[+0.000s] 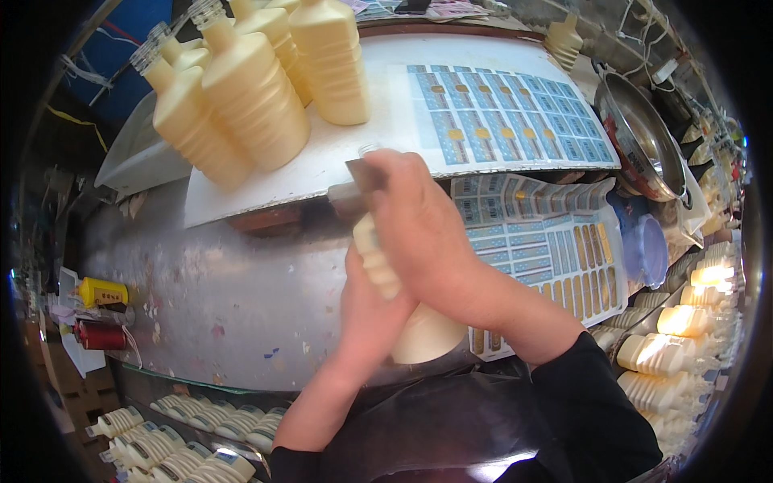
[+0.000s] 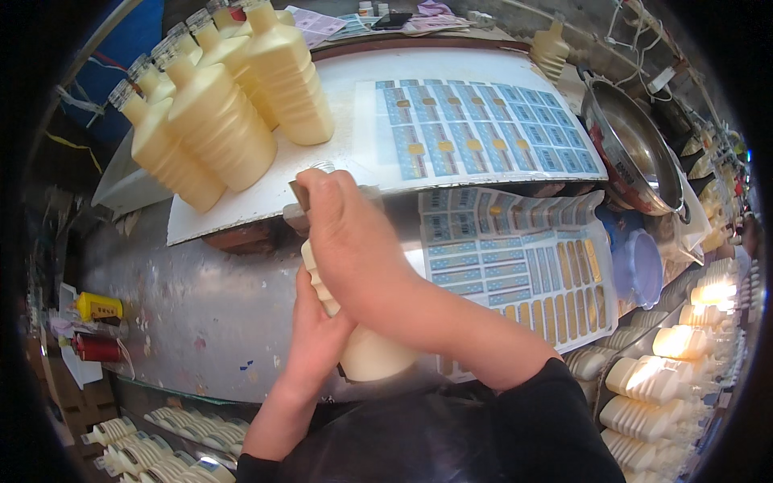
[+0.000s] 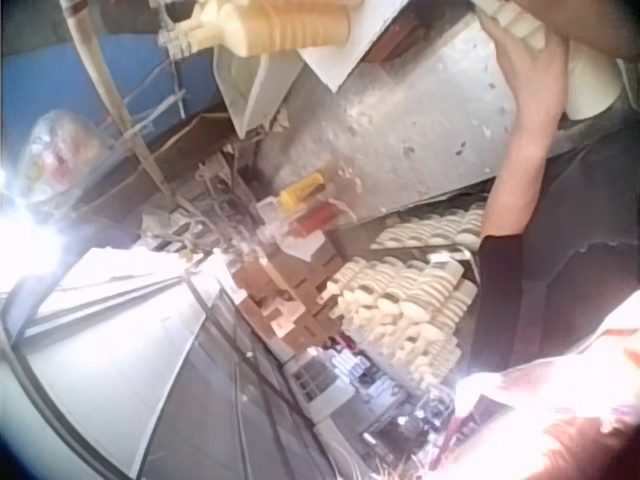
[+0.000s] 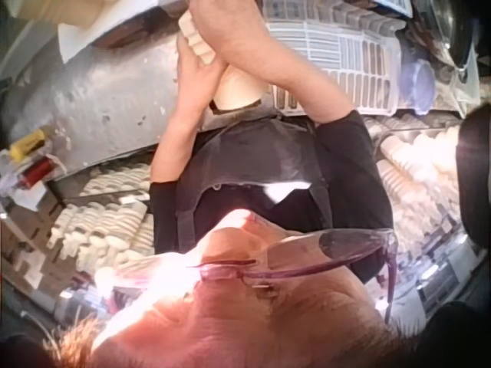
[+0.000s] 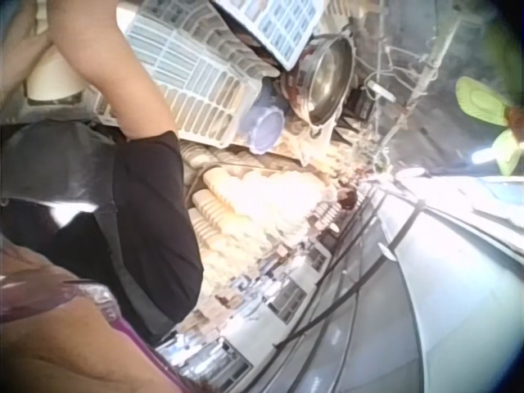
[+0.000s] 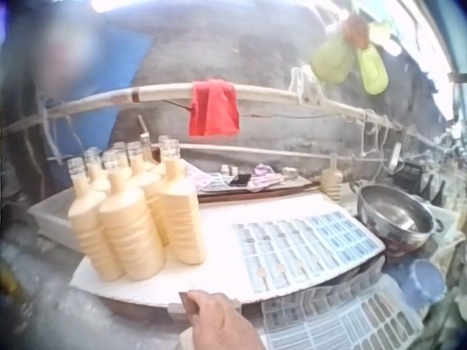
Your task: The person applies adhesive labels to cream-colored plastic bottles. They peel each label from a sheet, position it on the bottle, and smooth it with a small brown tool. Finished bottles are placed on a nearby tray.
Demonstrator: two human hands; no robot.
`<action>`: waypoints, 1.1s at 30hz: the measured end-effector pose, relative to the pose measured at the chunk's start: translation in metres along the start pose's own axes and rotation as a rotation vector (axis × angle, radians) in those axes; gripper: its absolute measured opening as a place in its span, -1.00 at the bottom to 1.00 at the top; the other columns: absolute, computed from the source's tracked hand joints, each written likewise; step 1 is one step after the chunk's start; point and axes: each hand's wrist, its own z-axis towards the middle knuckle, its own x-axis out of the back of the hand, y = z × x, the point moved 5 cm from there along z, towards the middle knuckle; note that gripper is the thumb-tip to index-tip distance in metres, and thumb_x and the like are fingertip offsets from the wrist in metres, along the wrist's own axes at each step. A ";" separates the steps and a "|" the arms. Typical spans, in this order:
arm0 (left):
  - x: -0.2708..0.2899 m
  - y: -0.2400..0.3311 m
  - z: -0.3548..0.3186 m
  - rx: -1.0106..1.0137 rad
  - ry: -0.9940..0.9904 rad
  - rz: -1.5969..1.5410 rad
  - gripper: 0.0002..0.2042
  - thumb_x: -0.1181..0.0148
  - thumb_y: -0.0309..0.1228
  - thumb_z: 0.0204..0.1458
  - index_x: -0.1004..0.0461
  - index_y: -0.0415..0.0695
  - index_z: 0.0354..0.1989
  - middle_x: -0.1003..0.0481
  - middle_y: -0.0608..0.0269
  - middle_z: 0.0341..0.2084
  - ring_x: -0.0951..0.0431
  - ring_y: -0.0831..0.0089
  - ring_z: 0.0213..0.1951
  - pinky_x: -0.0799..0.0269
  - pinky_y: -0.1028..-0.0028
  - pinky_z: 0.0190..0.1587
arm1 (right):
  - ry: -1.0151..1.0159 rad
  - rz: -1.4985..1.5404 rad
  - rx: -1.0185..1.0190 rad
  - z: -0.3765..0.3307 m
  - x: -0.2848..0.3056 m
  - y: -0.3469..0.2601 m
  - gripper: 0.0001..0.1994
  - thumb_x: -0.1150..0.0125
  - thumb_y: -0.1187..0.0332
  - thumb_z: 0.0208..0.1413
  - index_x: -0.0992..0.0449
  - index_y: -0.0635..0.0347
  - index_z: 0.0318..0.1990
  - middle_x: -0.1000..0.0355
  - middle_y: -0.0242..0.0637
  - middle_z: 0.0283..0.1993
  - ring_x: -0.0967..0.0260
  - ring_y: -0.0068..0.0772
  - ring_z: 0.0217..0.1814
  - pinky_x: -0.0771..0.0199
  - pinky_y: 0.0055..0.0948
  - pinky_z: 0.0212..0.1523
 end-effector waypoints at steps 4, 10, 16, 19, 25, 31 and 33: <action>0.008 -0.010 0.003 -0.100 0.015 0.036 -0.15 -0.45 -0.32 0.03 -0.06 -0.30 0.41 -0.48 -0.09 0.15 -0.55 0.16 0.15 -0.47 0.24 0.19 | 0.046 -0.046 -0.107 0.000 0.017 0.023 -0.65 -0.02 0.47 0.31 -0.28 0.23 0.23 -0.35 0.08 0.16 -0.39 0.19 0.13 -0.39 -0.03 0.15; 0.018 -0.004 0.027 0.032 0.127 0.118 -0.37 -0.31 -0.24 0.16 -0.23 -0.28 0.31 -0.51 -0.12 0.09 -0.57 0.14 0.11 -0.48 0.24 0.14 | 0.007 0.107 -0.154 0.001 0.012 0.017 -0.63 -0.05 0.45 0.30 -0.31 0.25 0.24 -0.40 0.13 0.19 -0.36 0.20 0.24 -0.38 -0.06 0.21; 0.018 -0.019 0.033 -0.004 0.109 -0.066 -0.51 -0.10 -0.17 0.31 -0.28 -0.28 0.25 -0.50 -0.05 0.05 -0.51 0.27 0.07 -0.39 0.32 0.17 | 0.142 0.099 -0.177 -0.013 0.018 0.076 -0.64 -0.02 0.44 0.36 -0.27 0.29 0.26 -0.43 -0.01 0.11 -0.46 -0.14 0.10 -0.44 -0.23 0.16; 0.020 -0.029 0.034 -0.004 0.111 -0.125 -0.55 0.06 -0.15 0.39 -0.28 -0.27 0.24 -0.47 -0.02 0.05 -0.46 0.30 0.08 -0.35 0.33 0.20 | 0.183 0.138 -0.148 -0.021 0.014 0.091 -0.64 -0.01 0.45 0.37 -0.27 0.30 0.27 -0.43 -0.07 0.10 -0.44 -0.25 0.08 -0.42 -0.30 0.16; 0.025 -0.037 0.036 -0.046 0.118 -0.175 -0.56 0.18 -0.15 0.44 -0.29 -0.26 0.24 -0.46 0.05 0.06 -0.44 0.33 0.08 -0.34 0.34 0.20 | 0.171 0.273 -0.224 -0.016 0.030 0.076 -0.61 -0.03 0.44 0.30 -0.30 0.30 0.25 -0.35 0.14 0.25 -0.30 0.17 0.34 -0.29 -0.12 0.34; 0.019 -0.001 0.011 -0.262 0.225 0.174 -0.52 0.12 -0.27 0.40 -0.20 -0.27 0.39 -0.42 -0.01 0.14 -0.46 0.27 0.10 -0.36 0.29 0.22 | 0.166 0.300 -0.175 -0.017 0.021 0.074 -0.63 -0.02 0.39 0.33 -0.30 0.31 0.24 -0.42 0.02 0.15 -0.41 -0.03 0.21 -0.36 -0.22 0.25; 0.014 0.011 -0.008 -0.526 0.226 0.620 -0.32 0.00 -0.23 0.29 -0.01 -0.30 0.51 -0.27 -0.22 0.31 -0.35 -0.02 0.27 -0.21 0.16 0.36 | 0.157 0.299 -0.222 -0.014 0.019 0.074 -0.63 -0.02 0.39 0.31 -0.31 0.31 0.23 -0.41 0.07 0.17 -0.40 0.05 0.23 -0.36 -0.16 0.25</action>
